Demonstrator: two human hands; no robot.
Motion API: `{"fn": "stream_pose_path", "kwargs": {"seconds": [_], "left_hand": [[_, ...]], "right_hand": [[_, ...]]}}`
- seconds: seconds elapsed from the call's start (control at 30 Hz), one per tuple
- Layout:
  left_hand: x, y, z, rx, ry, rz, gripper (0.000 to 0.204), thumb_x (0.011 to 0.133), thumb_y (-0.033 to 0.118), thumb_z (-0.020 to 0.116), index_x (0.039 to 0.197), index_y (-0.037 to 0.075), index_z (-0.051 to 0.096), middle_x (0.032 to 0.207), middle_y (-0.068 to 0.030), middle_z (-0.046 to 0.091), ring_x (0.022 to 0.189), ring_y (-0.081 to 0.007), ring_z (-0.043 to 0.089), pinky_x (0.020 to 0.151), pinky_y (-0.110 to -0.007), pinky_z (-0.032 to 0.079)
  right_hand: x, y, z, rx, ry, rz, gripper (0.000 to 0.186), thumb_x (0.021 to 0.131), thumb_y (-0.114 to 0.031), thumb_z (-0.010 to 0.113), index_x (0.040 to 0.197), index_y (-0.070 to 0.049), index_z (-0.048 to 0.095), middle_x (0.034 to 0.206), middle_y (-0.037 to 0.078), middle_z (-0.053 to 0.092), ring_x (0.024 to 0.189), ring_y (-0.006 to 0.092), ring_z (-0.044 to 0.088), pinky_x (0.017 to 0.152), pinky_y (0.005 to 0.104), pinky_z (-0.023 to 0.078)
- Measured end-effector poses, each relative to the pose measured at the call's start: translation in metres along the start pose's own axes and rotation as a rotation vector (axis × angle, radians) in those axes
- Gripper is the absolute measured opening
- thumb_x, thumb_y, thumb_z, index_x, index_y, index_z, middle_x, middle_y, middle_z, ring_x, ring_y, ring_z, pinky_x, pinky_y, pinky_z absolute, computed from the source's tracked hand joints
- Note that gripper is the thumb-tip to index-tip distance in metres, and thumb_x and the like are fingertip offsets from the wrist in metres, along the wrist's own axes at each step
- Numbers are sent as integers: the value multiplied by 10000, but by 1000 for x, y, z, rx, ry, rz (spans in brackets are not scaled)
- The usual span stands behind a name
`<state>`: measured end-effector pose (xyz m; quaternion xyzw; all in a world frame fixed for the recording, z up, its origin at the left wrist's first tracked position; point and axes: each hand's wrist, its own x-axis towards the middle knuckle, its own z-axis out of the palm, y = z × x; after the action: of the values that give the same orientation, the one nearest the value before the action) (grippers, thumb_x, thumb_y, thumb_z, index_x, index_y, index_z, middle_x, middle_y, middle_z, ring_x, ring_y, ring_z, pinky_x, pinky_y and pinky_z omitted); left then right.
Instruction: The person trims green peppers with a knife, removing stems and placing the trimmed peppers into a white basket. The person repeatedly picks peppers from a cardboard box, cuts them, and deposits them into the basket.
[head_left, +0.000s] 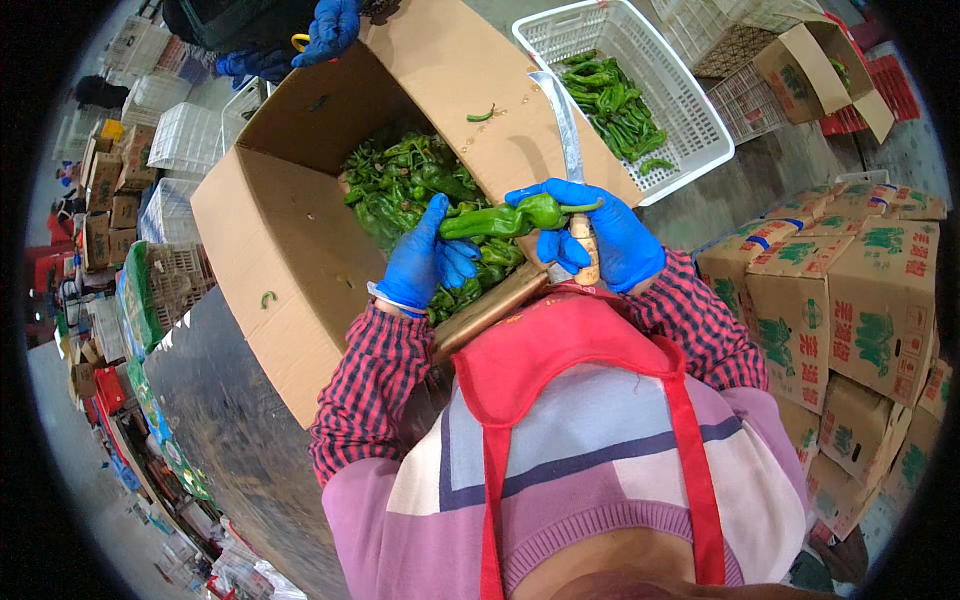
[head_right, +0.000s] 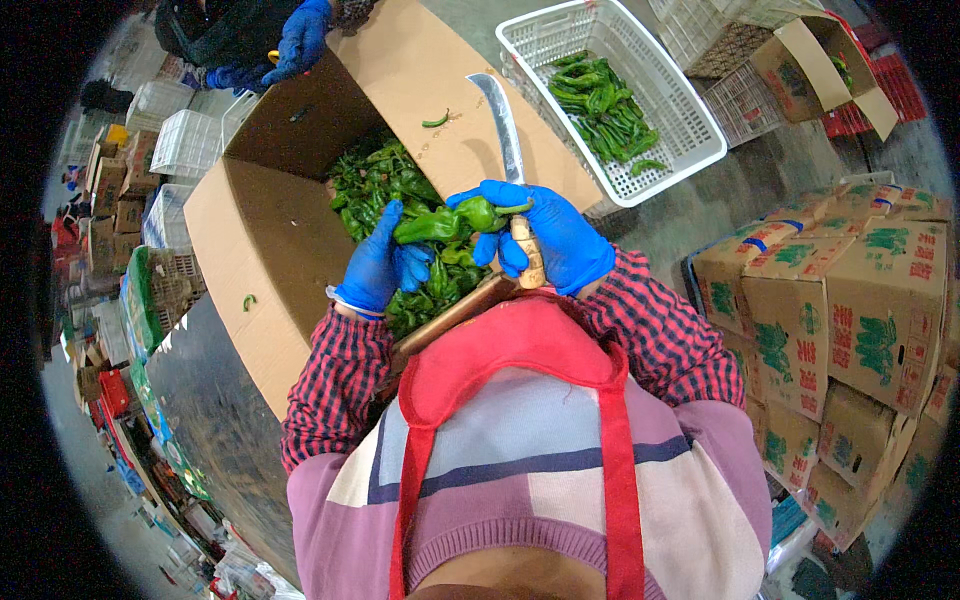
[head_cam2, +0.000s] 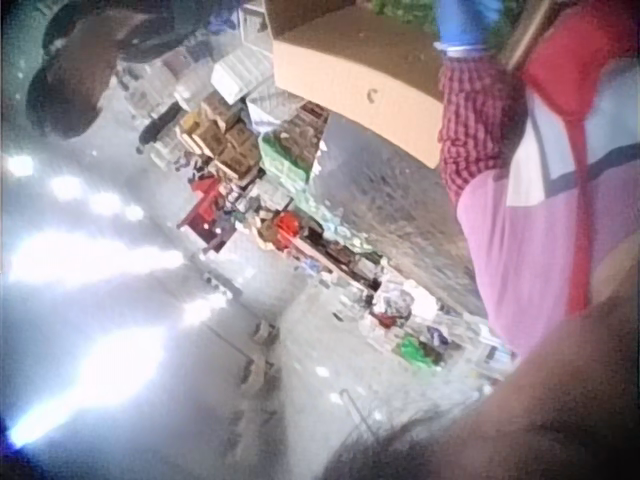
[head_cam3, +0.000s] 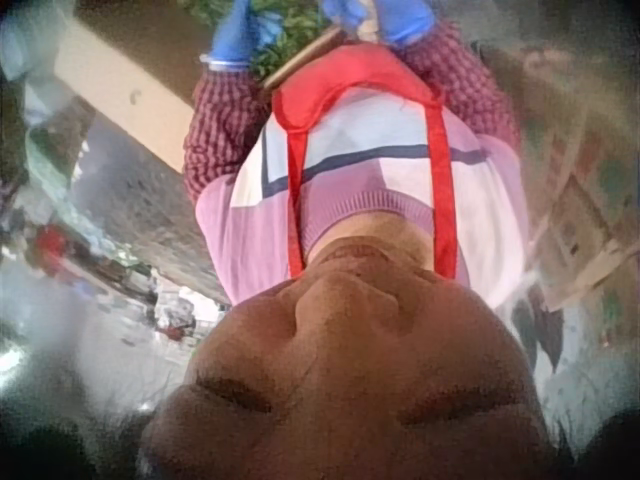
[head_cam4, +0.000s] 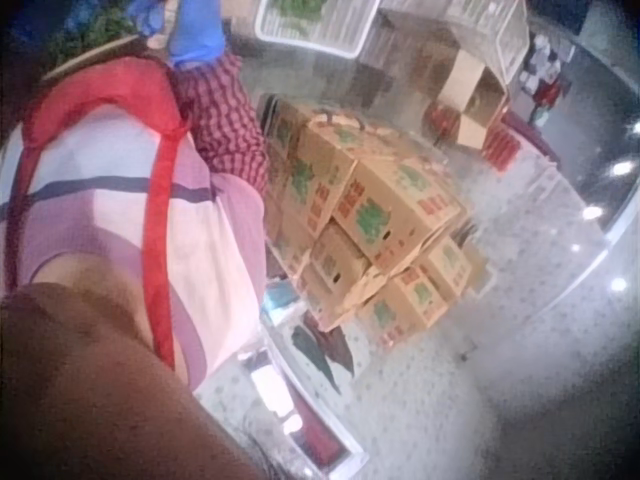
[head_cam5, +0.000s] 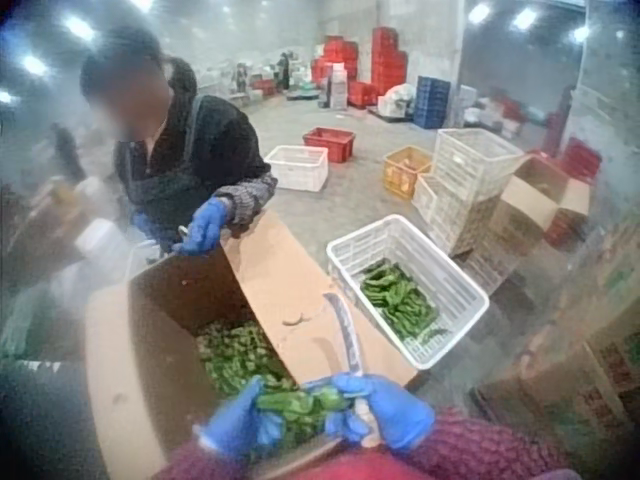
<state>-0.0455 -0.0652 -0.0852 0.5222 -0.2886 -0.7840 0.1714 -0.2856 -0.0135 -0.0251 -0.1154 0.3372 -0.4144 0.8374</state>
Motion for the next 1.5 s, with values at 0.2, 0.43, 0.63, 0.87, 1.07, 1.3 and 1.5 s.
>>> {"fn": "stream_pose_path", "kwargs": {"seconds": [0.2,0.43,0.63,0.87,1.07,1.3,1.5], "left_hand": [[-5,0,21,625,215,838,656,812,343,700,1288,-17,429,1210,-211,531,1092,-258,543,894,-323,439],[-36,25,48,1203,510,1194,1066,564,109,783,1452,44,197,1346,-217,424,1240,-357,425,1018,-389,363],[-38,9,60,558,79,773,784,767,40,677,1443,210,318,1112,-102,632,919,-167,623,829,-292,483],[-65,10,39,230,-19,407,535,826,129,687,1321,81,488,908,-7,627,702,-37,560,556,-166,431],[-100,13,30,154,-221,400,425,873,220,563,1252,29,537,745,-36,625,568,-56,509,505,-171,390],[-83,3,28,342,-76,447,423,819,142,679,1203,18,554,889,-33,645,723,-74,575,602,-200,462],[-49,8,-13,405,-267,449,485,833,110,679,1278,43,498,1070,-64,629,909,-120,606,735,-236,511]], "right_hand": [[-2,-4,3,127,-36,-21,414,937,-326,478,1139,17,591,720,151,634,435,142,537,376,218,409],[5,4,13,-1,22,14,376,927,-326,492,1094,-3,590,776,84,620,412,127,443,390,242,369],[8,8,23,-127,112,-96,352,902,-357,552,1009,-27,611,652,128,608,417,150,491,393,262,392],[16,29,22,-1495,265,-957,200,843,-173,613,1025,-90,615,768,125,635,542,229,590,492,340,454],[22,6,9,-1816,482,-818,87,792,-136,614,863,-90,594,790,148,635,672,333,626,575,380,499],[13,14,33,-1122,-55,-534,307,783,-241,732,1032,-77,658,792,39,657,719,79,584,675,281,501],[-12,-25,22,-1006,130,-599,235,812,-188,684,1010,-62,672,779,13,645,674,63,576,616,229,483]]}}
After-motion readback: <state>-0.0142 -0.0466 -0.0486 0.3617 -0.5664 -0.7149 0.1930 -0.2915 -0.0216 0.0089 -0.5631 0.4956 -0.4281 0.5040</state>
